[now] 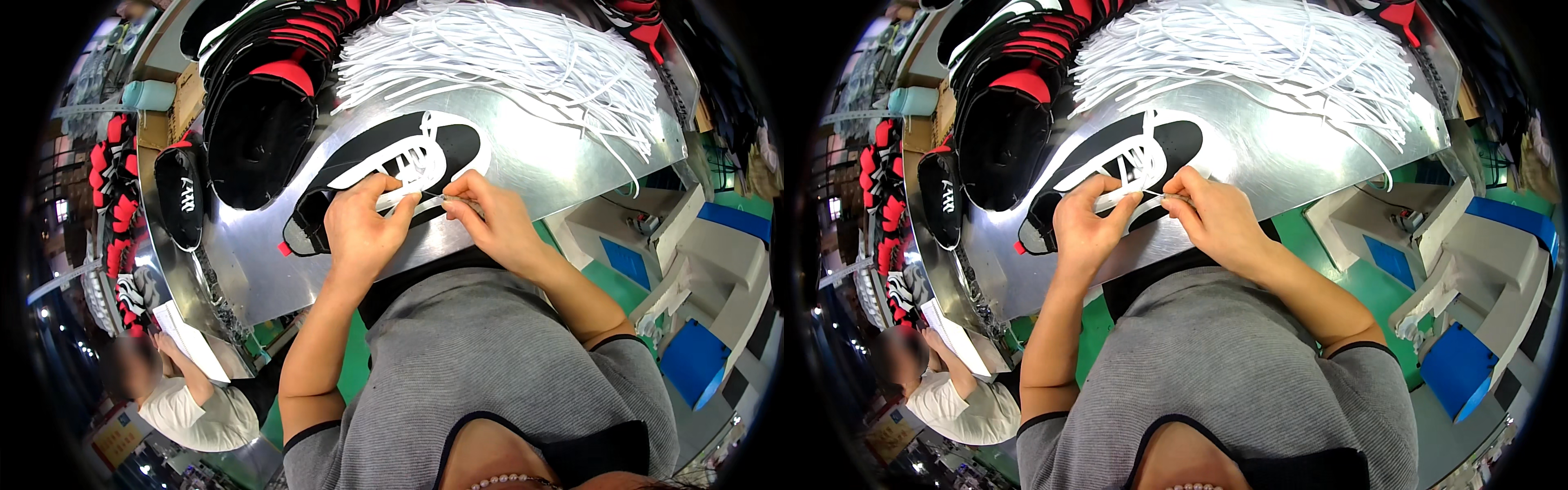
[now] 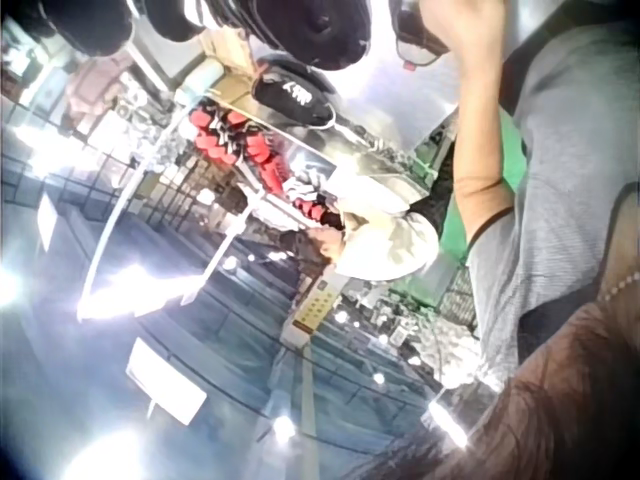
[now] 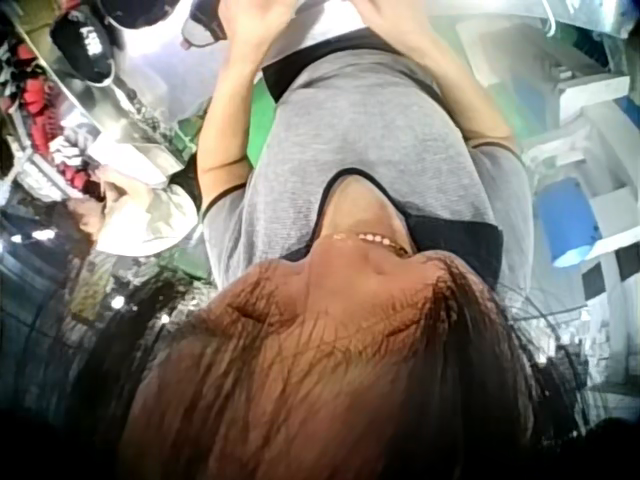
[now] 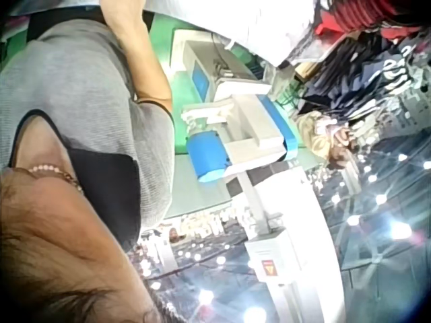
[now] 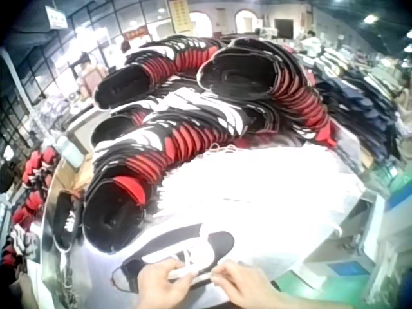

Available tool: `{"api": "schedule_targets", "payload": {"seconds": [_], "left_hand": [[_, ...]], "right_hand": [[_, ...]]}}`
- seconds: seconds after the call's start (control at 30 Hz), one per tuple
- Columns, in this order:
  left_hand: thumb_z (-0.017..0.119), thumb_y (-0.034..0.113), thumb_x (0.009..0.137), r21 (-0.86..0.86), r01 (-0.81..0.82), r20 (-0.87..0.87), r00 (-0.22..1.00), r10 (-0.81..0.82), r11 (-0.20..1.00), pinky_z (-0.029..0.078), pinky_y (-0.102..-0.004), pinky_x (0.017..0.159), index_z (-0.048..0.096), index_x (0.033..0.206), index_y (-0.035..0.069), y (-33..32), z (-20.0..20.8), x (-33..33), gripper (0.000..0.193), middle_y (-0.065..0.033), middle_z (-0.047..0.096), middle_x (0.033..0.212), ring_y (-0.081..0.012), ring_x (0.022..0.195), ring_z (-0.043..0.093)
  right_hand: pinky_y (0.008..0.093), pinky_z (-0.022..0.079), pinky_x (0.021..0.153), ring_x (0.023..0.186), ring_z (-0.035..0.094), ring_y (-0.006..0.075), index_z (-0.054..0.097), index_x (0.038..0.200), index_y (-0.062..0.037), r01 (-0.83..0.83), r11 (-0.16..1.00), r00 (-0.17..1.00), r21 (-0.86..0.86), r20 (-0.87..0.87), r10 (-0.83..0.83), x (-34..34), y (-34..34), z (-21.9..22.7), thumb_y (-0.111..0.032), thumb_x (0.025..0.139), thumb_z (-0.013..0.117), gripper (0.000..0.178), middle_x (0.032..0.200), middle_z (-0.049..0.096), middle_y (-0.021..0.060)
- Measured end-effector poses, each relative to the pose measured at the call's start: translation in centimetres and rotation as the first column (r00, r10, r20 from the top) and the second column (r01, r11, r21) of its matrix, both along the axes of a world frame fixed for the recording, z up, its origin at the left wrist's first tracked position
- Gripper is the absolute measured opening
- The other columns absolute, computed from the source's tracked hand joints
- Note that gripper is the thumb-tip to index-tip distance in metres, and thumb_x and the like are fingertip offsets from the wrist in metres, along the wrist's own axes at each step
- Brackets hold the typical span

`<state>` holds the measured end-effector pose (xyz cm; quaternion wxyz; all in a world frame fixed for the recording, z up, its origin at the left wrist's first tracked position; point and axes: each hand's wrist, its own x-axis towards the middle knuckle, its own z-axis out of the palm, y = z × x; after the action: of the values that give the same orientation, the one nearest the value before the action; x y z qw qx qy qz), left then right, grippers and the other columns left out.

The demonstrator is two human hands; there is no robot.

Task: The person laces several black and white shoe uppers by hand using white laces, pulling them through eyelets and securing the ends.

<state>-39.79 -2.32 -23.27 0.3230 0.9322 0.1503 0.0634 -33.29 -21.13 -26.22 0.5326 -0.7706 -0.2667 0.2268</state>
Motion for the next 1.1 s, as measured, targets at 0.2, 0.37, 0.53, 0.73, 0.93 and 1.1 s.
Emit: {"api": "schedule_targets", "payload": {"seconds": [0.2,0.37,0.53,0.73,0.93,1.1], "left_hand": [[0.077,0.019,0.077,-0.063,0.127,0.120,0.986,-0.119,0.990,0.050,-0.0374,0.063,0.069,0.084,0.003,0.2,-0.7,-0.4,0.019,-0.0115,0.068,0.080,-0.0317,0.070,0.066],[0.075,0.014,0.079,0.060,0.151,0.152,0.976,-0.159,0.987,0.049,-0.0392,0.060,0.068,0.087,0.004,-0.3,-0.7,-1.3,0.015,-0.0111,0.065,0.080,-0.0339,0.069,0.064],[0.077,0.009,0.076,0.385,0.095,0.324,0.918,-0.231,0.918,0.038,-0.0344,0.059,0.066,0.082,0.008,0.2,-0.5,-2.7,0.013,-0.0051,0.057,0.070,-0.0236,0.065,0.056],[0.074,0.006,0.071,0.476,0.125,0.387,0.859,-0.335,0.870,0.040,-0.0342,0.060,0.067,0.081,0.008,0.0,-0.6,-3.2,0.012,-0.0024,0.054,0.070,-0.0201,0.067,0.058],[0.070,0.002,0.070,0.539,0.114,0.400,0.838,-0.372,0.835,0.039,-0.0317,0.057,0.068,0.084,0.005,0.5,-0.8,-4.0,0.014,-0.0027,0.055,0.071,-0.0176,0.069,0.059],[0.071,0.004,0.071,0.527,0.103,0.428,0.825,-0.368,0.844,0.039,-0.0310,0.057,0.069,0.084,0.004,0.8,-1.5,-4.3,0.014,-0.0022,0.055,0.070,-0.0169,0.070,0.059]], "right_hand": [[0.0410,0.051,0.068,0.075,0.068,0.0336,0.051,0.104,-0.0007,0.068,0.997,0.986,-0.028,-0.152,-0.071,0.0,1.5,0.8,-0.019,0.096,0.060,0.022,0.083,0.069,0.0155],[0.0452,0.050,0.070,0.077,0.066,0.0378,0.049,0.105,-0.0037,0.046,0.995,0.998,-0.085,-0.033,-0.049,-0.4,3.6,-0.8,-0.021,0.095,0.061,0.024,0.081,0.066,0.0168],[0.0326,0.050,0.062,0.068,0.065,0.0196,0.056,0.110,-0.0055,-0.047,0.974,0.999,-0.222,0.000,0.048,2.8,-3.4,2.3,-0.018,0.090,0.070,0.028,0.081,0.066,0.0089],[0.0295,0.048,0.056,0.068,0.064,0.0168,0.062,0.107,-0.0025,-0.242,0.969,0.862,0.047,0.469,0.192,2.5,1.6,6.7,0.002,0.085,0.061,0.023,0.092,0.071,0.0072],[0.0403,0.048,0.056,0.066,0.064,0.0293,0.058,0.099,-0.0026,-0.307,0.914,0.623,-0.266,0.669,0.404,1.4,5.1,3.9,-0.005,0.080,0.061,0.019,0.075,0.063,0.0102],[0.0438,0.048,0.058,0.070,0.066,0.0330,0.058,0.101,-0.0018,-0.424,0.812,0.707,-0.402,0.414,0.574,3.1,5.9,4.1,-0.009,0.087,0.062,0.016,0.077,0.067,0.0149]]}}
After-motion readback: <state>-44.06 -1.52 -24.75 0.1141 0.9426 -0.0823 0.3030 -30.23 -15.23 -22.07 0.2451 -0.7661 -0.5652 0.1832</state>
